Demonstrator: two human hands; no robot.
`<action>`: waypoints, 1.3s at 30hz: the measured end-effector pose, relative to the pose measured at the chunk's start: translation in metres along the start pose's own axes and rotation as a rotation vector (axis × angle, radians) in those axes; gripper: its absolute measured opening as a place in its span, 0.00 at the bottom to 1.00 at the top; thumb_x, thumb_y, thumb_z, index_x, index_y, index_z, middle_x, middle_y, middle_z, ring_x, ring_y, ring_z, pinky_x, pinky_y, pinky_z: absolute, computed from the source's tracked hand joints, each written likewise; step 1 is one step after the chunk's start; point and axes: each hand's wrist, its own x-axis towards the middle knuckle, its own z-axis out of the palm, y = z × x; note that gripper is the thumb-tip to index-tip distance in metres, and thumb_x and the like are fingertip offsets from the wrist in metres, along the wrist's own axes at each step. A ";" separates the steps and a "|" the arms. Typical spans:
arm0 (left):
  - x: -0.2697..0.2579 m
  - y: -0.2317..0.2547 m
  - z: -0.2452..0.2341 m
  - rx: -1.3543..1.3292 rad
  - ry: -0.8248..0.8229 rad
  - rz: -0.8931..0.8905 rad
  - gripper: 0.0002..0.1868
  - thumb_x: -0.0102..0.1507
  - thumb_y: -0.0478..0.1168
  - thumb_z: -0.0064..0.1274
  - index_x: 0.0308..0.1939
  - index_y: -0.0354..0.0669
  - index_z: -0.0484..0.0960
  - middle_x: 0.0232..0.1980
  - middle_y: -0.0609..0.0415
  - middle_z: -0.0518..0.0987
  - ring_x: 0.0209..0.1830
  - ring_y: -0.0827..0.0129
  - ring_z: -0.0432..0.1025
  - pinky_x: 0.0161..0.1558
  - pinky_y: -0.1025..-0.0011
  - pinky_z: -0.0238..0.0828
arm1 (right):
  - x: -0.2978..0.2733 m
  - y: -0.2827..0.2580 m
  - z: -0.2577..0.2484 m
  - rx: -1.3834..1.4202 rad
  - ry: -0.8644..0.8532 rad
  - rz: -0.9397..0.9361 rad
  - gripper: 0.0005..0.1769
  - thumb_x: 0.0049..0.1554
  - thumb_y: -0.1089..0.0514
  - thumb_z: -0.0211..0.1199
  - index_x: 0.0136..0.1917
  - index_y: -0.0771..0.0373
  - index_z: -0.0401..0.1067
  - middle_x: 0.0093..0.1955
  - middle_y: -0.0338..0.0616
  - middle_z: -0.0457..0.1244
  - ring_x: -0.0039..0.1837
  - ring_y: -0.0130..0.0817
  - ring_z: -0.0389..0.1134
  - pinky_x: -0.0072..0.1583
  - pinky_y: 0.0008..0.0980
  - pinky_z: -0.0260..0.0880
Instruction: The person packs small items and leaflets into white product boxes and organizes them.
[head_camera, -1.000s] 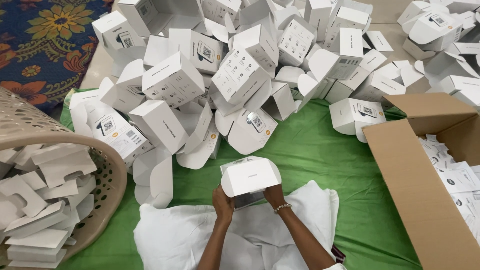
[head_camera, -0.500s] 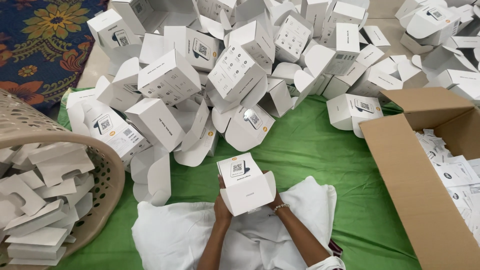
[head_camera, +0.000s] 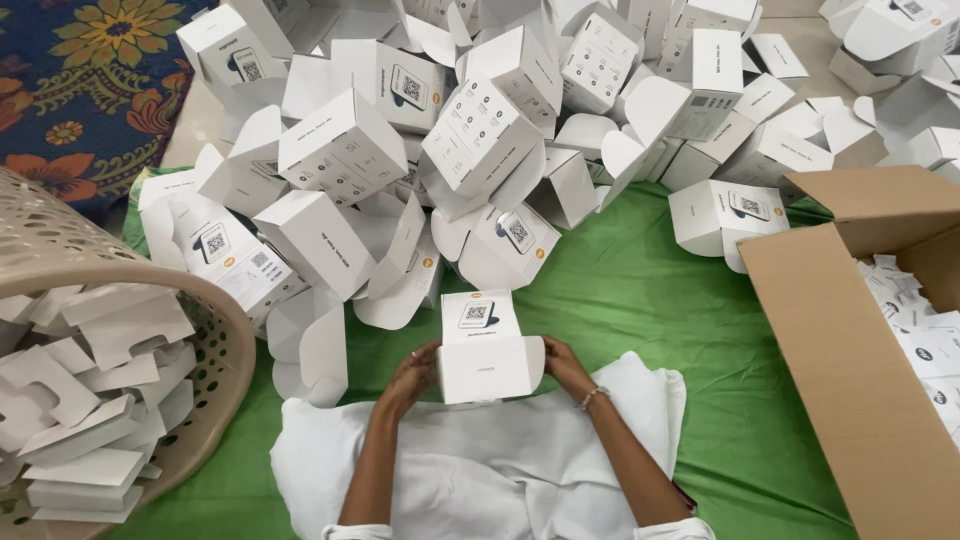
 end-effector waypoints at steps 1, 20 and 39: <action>0.000 0.002 -0.007 0.003 0.005 -0.003 0.41 0.55 0.32 0.39 0.75 0.43 0.68 0.76 0.55 0.70 0.67 0.59 0.66 0.60 0.59 0.67 | -0.005 -0.014 -0.003 0.004 -0.004 0.002 0.20 0.64 0.59 0.53 0.68 0.62 0.69 0.63 0.49 0.68 0.62 0.41 0.70 0.62 0.39 0.73; -0.010 -0.024 0.058 0.763 0.578 0.161 0.43 0.57 0.62 0.65 0.56 0.23 0.78 0.50 0.29 0.81 0.47 0.49 0.80 0.51 0.58 0.77 | 0.002 -0.025 0.047 -0.777 0.054 -0.041 0.51 0.50 0.33 0.69 0.75 0.64 0.55 0.65 0.60 0.66 0.66 0.49 0.69 0.64 0.45 0.70; -0.091 0.090 0.104 0.448 0.461 0.202 0.40 0.74 0.62 0.30 0.44 0.24 0.83 0.39 0.38 0.83 0.40 0.58 0.74 0.49 0.62 0.68 | -0.069 -0.155 0.038 -0.084 -0.005 -0.197 0.39 0.63 0.32 0.47 0.73 0.62 0.66 0.60 0.54 0.70 0.58 0.39 0.76 0.59 0.38 0.76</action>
